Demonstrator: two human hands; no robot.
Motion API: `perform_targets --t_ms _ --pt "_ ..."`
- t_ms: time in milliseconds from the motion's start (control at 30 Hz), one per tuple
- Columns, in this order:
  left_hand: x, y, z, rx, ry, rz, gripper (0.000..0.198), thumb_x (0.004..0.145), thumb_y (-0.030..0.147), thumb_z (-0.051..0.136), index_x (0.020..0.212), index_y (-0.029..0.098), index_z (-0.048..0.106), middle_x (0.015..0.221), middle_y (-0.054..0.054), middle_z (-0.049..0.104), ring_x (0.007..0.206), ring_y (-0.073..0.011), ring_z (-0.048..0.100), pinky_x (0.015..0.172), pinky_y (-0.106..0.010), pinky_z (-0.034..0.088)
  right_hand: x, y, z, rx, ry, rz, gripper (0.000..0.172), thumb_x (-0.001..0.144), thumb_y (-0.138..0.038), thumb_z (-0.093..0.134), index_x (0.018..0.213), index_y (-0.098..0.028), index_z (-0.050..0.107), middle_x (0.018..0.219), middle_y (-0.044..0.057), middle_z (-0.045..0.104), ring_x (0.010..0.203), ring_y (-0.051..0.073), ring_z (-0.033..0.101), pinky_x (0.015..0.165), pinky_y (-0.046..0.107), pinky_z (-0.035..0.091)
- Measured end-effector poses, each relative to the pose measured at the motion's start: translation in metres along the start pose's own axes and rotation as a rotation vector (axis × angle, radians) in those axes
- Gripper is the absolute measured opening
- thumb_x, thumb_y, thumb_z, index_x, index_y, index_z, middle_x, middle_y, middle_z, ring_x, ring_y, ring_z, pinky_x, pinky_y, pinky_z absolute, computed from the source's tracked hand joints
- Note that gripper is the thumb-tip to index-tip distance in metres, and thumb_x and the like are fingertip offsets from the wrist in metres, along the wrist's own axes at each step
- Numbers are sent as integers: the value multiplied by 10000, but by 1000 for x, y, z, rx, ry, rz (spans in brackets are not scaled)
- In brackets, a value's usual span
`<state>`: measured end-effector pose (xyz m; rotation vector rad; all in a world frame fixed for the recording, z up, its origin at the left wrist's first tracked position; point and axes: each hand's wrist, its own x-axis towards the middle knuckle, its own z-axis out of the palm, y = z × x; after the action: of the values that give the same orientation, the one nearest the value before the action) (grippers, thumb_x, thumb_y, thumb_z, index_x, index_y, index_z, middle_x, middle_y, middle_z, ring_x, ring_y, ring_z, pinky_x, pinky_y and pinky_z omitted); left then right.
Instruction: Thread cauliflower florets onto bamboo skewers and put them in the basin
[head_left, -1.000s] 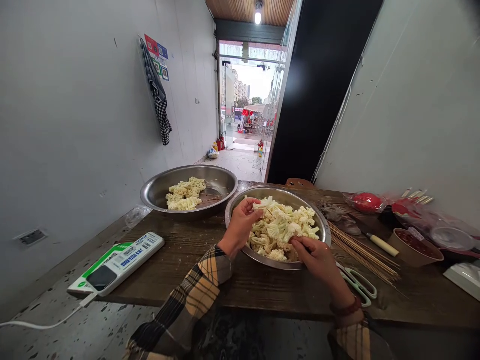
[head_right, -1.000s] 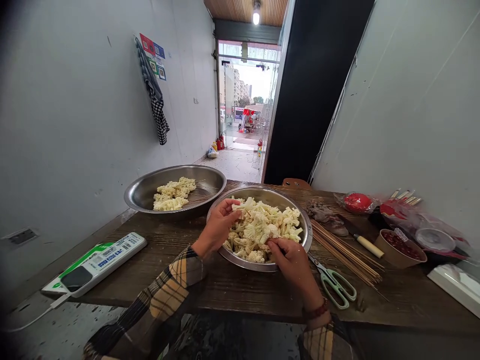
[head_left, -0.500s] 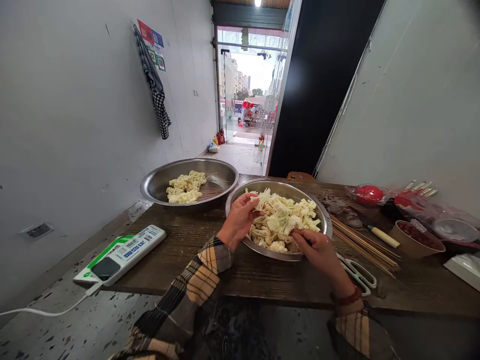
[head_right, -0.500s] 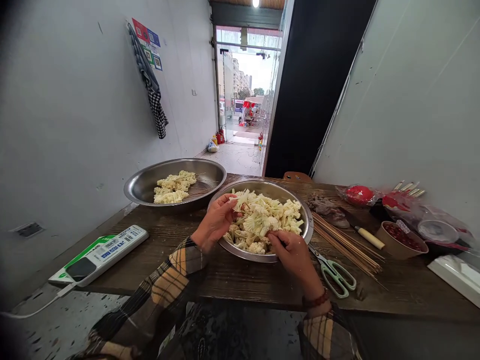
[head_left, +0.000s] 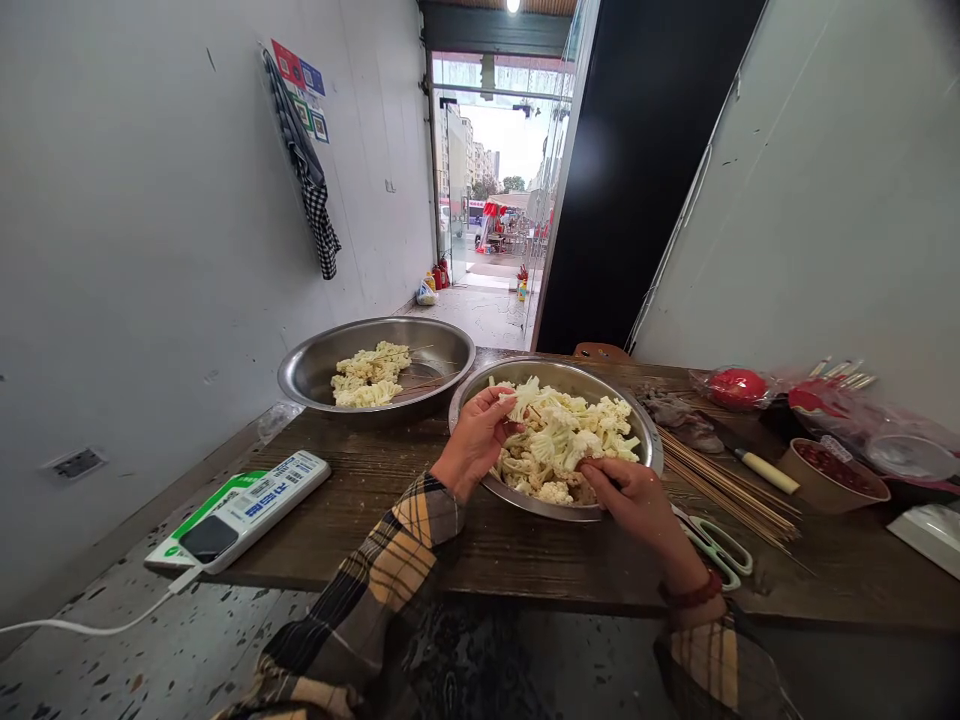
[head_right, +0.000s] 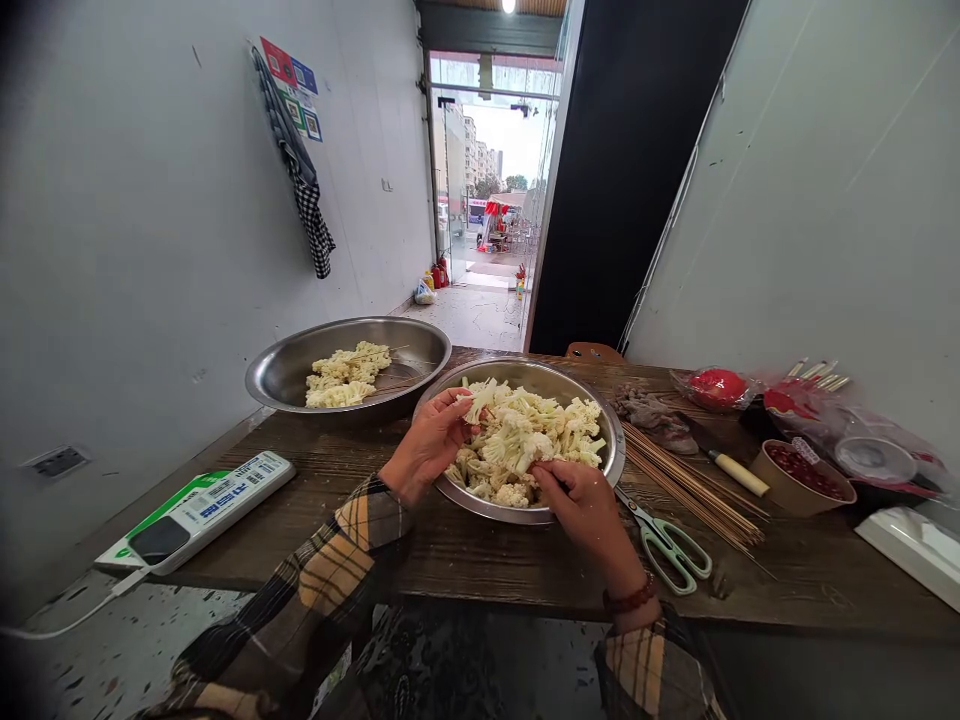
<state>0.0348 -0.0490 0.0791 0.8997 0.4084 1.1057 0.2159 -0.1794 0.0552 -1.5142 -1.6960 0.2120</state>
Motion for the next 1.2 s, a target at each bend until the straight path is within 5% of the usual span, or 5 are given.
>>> perform_targets --t_ms 300,600,1200 --pt "-3 2 4 24 -10 -30 316 572 231 815 764 132 584 669 17 577 559 -72 543 483 -187 461 1 -3 -1 2 -16 -9 402 904 -360 458 562 -173 554 512 -9 526 519 131 504 525 234 356" --pt "-3 -3 7 215 52 143 249 600 244 780 710 149 577 676 30 540 575 -67 485 501 -196 442 0 0 2 -9 21 -5 360 899 -369 465 657 -166 637 584 11 598 585 152 551 562 242 391" --pt "1 -5 5 443 -63 166 189 662 271 739 724 151 608 617 29 512 525 -58 408 484 -192 323 0 -5 3 15 76 12 353 889 -367 474 633 -180 629 588 19 623 568 154 564 540 241 409"
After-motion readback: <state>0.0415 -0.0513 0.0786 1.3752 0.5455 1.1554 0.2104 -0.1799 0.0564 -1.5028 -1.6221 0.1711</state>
